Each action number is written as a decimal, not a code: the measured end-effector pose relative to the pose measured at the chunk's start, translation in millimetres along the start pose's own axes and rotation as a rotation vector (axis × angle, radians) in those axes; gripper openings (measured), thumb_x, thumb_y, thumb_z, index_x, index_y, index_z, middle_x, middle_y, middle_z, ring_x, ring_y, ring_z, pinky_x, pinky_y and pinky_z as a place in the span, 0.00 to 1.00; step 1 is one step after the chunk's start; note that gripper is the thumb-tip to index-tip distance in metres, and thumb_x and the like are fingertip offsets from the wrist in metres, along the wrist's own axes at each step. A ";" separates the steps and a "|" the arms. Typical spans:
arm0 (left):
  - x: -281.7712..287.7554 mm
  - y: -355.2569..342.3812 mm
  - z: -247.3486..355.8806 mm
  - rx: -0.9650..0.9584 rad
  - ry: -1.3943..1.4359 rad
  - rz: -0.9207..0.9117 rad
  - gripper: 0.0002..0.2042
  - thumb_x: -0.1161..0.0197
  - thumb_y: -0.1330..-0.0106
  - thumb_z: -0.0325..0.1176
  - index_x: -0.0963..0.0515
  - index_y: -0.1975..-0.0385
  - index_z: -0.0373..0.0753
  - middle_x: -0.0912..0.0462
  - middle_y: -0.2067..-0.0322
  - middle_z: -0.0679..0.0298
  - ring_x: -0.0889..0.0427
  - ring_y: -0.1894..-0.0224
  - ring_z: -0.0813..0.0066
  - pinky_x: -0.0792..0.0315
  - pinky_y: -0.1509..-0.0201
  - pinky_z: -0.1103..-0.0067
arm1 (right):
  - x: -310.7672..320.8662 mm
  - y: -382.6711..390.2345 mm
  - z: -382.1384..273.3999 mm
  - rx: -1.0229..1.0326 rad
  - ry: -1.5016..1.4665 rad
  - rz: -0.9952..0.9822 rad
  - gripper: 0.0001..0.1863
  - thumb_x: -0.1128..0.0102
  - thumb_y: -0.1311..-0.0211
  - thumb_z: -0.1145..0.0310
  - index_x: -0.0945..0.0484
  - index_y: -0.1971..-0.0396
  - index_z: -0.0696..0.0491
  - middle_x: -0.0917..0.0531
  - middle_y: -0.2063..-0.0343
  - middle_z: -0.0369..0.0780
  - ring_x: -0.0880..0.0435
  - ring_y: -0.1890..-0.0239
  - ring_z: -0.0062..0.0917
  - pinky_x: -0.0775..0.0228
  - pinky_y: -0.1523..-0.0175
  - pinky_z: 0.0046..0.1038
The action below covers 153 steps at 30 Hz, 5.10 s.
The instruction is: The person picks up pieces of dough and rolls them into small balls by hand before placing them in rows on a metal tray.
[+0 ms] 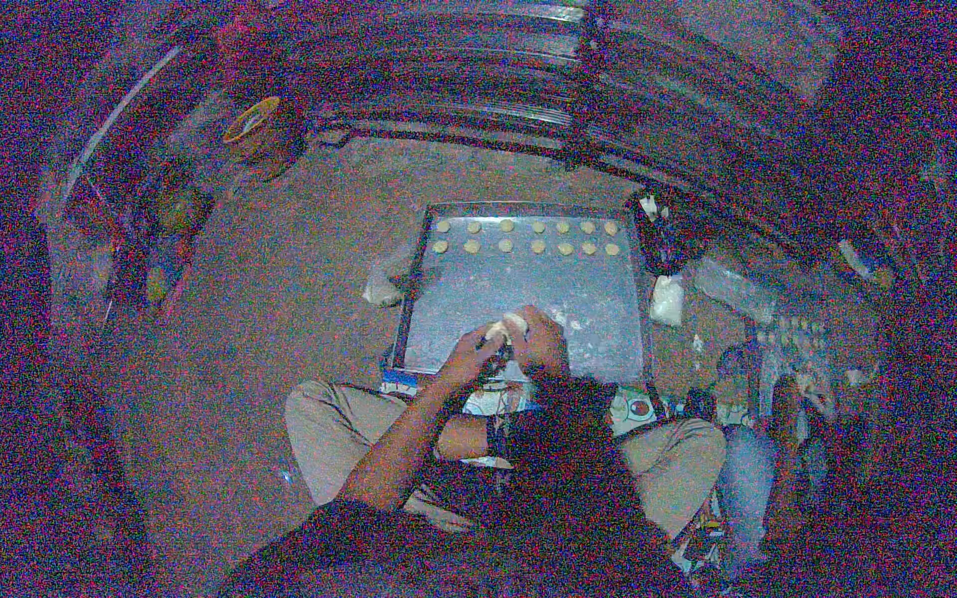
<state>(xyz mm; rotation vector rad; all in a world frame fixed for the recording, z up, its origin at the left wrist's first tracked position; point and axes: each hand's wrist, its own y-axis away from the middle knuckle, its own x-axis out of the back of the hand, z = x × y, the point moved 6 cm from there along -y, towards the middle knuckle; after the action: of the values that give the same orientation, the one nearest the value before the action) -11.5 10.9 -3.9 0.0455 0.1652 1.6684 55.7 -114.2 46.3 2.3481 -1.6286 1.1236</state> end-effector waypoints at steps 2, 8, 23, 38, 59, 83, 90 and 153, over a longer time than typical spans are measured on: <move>1.2 -4.7 -2.7 -0.085 -0.255 0.023 0.22 0.48 0.26 0.51 0.22 0.53 0.36 0.18 0.67 0.64 0.22 0.72 0.77 0.27 0.68 0.77 | -1.3 0.0 11.4 -0.065 0.015 -0.039 0.10 0.41 0.36 0.64 0.20 0.64 0.55 0.16 0.68 0.48 0.16 0.66 0.43 0.26 0.61 0.38; 39.6 -14.1 -27.0 -0.065 -0.188 0.413 0.19 0.44 0.28 0.46 0.17 0.62 0.34 0.15 0.76 0.55 0.16 0.73 0.68 0.26 0.66 0.71 | -32.8 6.1 5.5 0.033 -0.003 -0.230 0.16 0.48 0.31 0.62 0.21 0.51 0.55 0.15 0.64 0.50 0.14 0.62 0.44 0.24 0.51 0.40; 0.8 -3.2 -6.8 0.082 -0.111 0.106 0.21 0.44 0.27 0.49 0.21 0.50 0.35 0.16 0.66 0.64 0.22 0.66 0.76 0.27 0.60 0.77 | -44.1 12.4 31.4 0.044 0.133 -0.240 0.31 0.30 0.51 0.62 0.26 0.45 0.52 0.24 0.56 0.47 0.21 0.52 0.45 0.25 0.50 0.40; 17.3 -12.0 -8.7 -0.034 -0.166 0.131 0.19 0.41 0.29 0.49 0.16 0.65 0.36 0.19 0.79 0.67 0.25 0.80 0.82 0.32 0.75 0.80 | -5.2 -0.8 11.9 -0.104 -0.227 -0.456 0.41 0.18 0.64 0.53 0.23 0.48 0.55 0.21 0.53 0.46 0.18 0.53 0.36 0.24 0.47 0.35; 26.3 -6.6 -24.0 0.135 0.485 0.139 0.16 0.42 0.27 0.38 0.23 0.50 0.32 0.16 0.60 0.59 0.16 0.61 0.71 0.22 0.58 0.77 | -22.0 12.2 -22.4 0.265 0.256 -0.232 0.39 0.32 0.43 0.52 0.33 0.38 0.61 0.22 0.54 0.50 0.21 0.49 0.45 0.28 0.43 0.40; -0.5 4.9 32.2 0.005 0.020 -0.239 0.31 0.46 0.25 0.43 0.47 0.27 0.40 0.30 0.36 0.57 0.29 0.39 0.70 0.35 0.35 0.74 | -33.9 12.2 34.4 -0.400 -0.542 -0.187 0.24 0.50 0.29 0.48 0.20 0.56 0.56 0.14 0.68 0.42 0.14 0.66 0.33 0.23 0.58 0.33; 1.4 0.0 36.2 -0.085 0.439 -0.087 0.22 0.50 0.24 0.46 0.30 0.38 0.40 0.22 0.46 0.59 0.22 0.49 0.72 0.28 0.45 0.75 | -79.4 13.7 47.2 -0.416 -1.070 -0.379 0.21 0.50 0.26 0.55 0.29 0.43 0.54 0.18 0.58 0.40 0.19 0.60 0.26 0.27 0.54 0.30; 36.1 -31.0 -47.9 -0.023 0.695 0.359 0.33 0.61 0.27 0.65 0.46 0.91 0.48 0.46 0.91 0.72 0.46 0.87 0.77 0.47 0.80 0.79 | -37.8 -17.9 147.7 -0.072 0.613 -0.247 0.13 0.36 0.44 0.63 0.16 0.66 0.57 0.16 0.68 0.52 0.17 0.61 0.48 0.25 0.51 0.42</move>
<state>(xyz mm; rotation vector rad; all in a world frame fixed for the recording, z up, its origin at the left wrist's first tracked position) 9.2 45.9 -57.8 -0.5564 0.6938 1.9865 141.2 -142.0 -78.2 1.8252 -1.1094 1.4931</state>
